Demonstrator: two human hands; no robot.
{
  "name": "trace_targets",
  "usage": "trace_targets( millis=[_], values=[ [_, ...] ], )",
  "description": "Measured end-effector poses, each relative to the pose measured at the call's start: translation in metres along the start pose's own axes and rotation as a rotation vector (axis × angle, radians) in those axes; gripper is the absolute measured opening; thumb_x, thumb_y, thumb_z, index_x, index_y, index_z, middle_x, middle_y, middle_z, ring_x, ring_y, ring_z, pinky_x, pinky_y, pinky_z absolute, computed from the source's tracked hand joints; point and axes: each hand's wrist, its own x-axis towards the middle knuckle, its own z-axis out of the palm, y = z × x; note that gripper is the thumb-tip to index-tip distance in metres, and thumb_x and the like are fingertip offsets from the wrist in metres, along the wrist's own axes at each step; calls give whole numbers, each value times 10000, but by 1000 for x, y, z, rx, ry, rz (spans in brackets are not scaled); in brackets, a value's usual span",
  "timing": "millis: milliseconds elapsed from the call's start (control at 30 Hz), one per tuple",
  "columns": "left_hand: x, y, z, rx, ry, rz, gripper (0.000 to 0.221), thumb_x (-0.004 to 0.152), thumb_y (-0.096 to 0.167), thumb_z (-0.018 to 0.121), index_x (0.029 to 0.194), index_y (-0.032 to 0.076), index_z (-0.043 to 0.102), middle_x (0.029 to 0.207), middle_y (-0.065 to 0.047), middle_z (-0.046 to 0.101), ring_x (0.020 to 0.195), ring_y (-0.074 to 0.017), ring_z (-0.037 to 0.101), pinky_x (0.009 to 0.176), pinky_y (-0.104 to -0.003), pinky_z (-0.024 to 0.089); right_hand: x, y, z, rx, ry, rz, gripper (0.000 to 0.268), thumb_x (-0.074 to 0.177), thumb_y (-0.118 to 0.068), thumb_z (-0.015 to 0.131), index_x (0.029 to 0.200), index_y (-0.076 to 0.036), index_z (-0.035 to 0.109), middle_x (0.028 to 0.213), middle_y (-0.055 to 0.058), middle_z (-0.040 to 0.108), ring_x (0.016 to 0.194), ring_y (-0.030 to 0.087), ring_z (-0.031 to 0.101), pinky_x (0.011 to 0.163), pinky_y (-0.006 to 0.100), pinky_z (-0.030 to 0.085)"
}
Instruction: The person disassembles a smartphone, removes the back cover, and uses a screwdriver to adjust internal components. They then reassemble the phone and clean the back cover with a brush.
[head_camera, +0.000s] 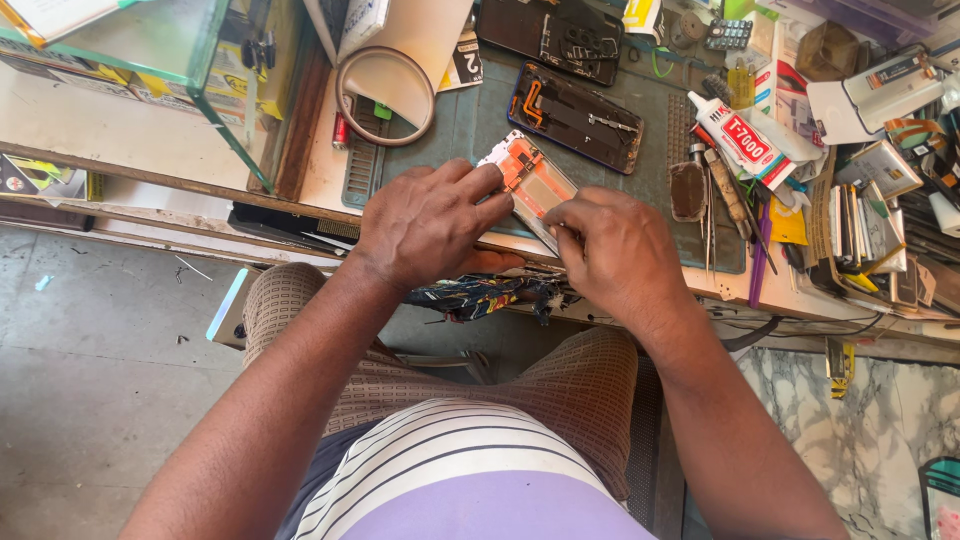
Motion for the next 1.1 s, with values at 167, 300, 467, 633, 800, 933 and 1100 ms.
trace_targets(
  millis=[167,300,467,633,800,933,1100],
  values=[
    [0,1,-3,60,26,27,500,840,605,703,1089,171,691,1075,23,626,959,-174,637,708,-377,551,-4,15,-15,195,-15,86,145,892,-154,755,1027,-114,790,866,87,705,741,267,695,668,382,539],
    [-2,2,-4,22,30,23,569,807,665,711,1063,157,695,1076,18,630,962,-178,638,715,-379,550,-20,28,-21,250,58,155,266,885,-116,759,1151,-120,770,866,79,699,754,225,707,676,347,543],
    [0,3,-4,43,9,39,589,830,664,709,1100,140,699,1101,6,632,950,-177,635,694,-368,542,-29,34,-12,241,99,120,261,903,-103,763,1163,-121,775,878,89,694,793,230,709,689,350,542],
    [0,3,-5,37,3,56,631,830,649,707,1213,148,701,1126,7,631,964,-176,633,702,-364,540,-24,29,-9,248,126,109,215,914,-109,753,1128,-96,773,885,94,689,801,242,709,710,358,545],
    [0,3,-4,36,-50,41,604,834,645,715,1207,171,691,1149,8,634,1009,-183,639,731,-378,546,-20,28,-11,225,124,72,180,909,-105,741,1084,-80,774,892,101,689,841,269,710,729,386,549],
    [1,3,-2,63,-83,28,605,796,628,717,1205,182,691,1177,-3,636,1015,-192,644,733,-386,552,-22,27,-9,230,117,49,145,908,-113,736,1046,-82,771,917,86,702,852,257,722,736,377,561],
    [1,2,-2,40,-94,22,596,813,632,720,1198,177,693,1157,-1,633,1017,-197,647,743,-393,554,-25,19,-7,218,75,72,124,897,-128,742,1011,-98,780,898,81,695,804,251,712,692,375,561]
  ],
)
